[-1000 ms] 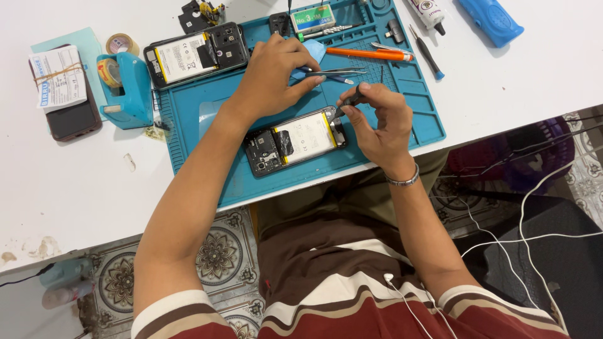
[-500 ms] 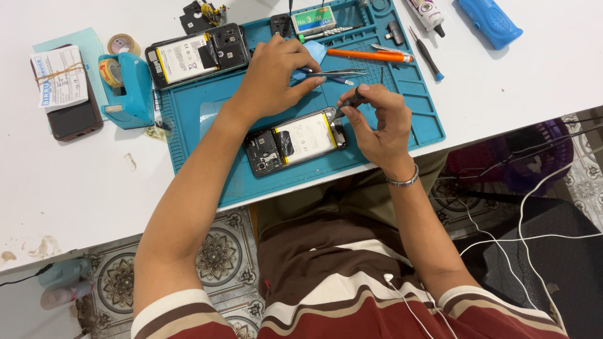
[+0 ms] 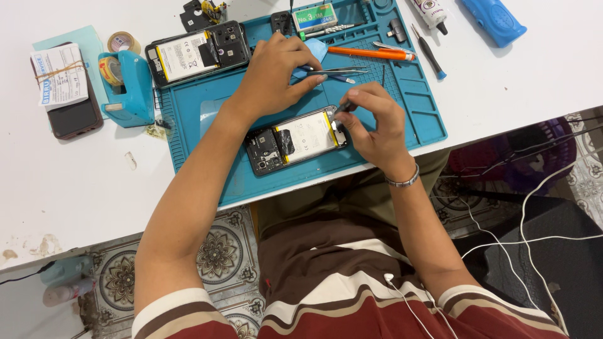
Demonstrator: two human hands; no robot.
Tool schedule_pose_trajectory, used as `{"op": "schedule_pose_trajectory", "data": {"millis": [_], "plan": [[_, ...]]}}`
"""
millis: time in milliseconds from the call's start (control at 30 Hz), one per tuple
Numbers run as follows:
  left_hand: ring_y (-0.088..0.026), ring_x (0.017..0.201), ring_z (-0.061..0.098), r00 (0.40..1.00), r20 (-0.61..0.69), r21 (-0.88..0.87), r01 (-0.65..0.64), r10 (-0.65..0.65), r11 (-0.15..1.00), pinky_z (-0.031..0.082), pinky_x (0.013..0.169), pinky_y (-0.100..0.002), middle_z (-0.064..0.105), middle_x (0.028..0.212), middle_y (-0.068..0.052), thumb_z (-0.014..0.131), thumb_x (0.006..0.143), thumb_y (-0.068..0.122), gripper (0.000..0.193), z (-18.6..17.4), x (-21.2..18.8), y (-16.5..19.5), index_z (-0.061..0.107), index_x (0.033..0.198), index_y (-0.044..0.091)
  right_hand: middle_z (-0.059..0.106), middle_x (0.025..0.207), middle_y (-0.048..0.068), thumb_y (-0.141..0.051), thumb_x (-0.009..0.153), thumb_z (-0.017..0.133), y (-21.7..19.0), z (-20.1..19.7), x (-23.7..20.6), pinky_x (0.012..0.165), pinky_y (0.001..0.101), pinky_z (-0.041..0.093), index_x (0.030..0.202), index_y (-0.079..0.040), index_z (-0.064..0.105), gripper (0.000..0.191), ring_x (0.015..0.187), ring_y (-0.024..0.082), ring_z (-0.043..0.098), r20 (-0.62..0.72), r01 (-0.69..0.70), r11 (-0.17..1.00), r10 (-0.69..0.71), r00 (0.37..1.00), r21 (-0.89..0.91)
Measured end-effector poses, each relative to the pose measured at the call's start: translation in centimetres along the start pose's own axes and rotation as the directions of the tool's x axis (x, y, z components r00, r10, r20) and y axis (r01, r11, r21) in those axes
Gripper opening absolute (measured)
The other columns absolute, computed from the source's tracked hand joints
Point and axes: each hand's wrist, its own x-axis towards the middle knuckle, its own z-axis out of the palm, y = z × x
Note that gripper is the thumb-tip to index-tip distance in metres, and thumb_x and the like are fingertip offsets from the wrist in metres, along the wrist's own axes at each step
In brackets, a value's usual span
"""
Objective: The person uses tweezers and a screwdriver to manipulate internal components of a disassembled mobile phone on a blue work mat. They adjust small parts near the battery and camera area, then use a screwdriver to tighten or loosen screws on the phone's frame.
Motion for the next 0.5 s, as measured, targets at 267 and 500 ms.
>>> {"op": "schedule_pose_trajectory", "data": {"millis": [267, 500], "plan": [[-0.023, 0.099, 0.054, 1.0, 0.002, -0.005, 0.009, -0.009, 1.0, 0.036, 0.088, -0.04, 0.065, 0.101, 0.001, 0.081, 0.098, 0.032, 0.015, 0.25, -0.35, 0.01, 0.078, 0.1, 0.017, 0.07, 0.11, 0.012, 0.009, 0.102, 0.068, -0.4, 0.18, -0.1, 0.083, 0.0298, 0.059, 0.144, -0.015, 0.048, 0.052, 0.094, 0.019, 0.07, 0.14, -0.105, 0.985, 0.085, 0.987, 0.137], [-0.024, 0.1, 0.054, 1.0, 0.0, 0.001, 0.007, -0.007, 1.0, 0.037, 0.089, -0.041, 0.066, 0.101, 0.001, 0.081, 0.097, 0.032, 0.016, 0.28, -0.41, 0.06, 0.078, 0.101, 0.017, 0.061, 0.101, 0.013, 0.003, 0.095, 0.079, -0.37, -0.06, -0.36, 0.078, 0.0307, 0.053, 0.14, -0.014, 0.054, 0.053, 0.09, 0.021, 0.061, 0.052, -0.048, 0.997, 0.051, 0.997, -0.054]]}}
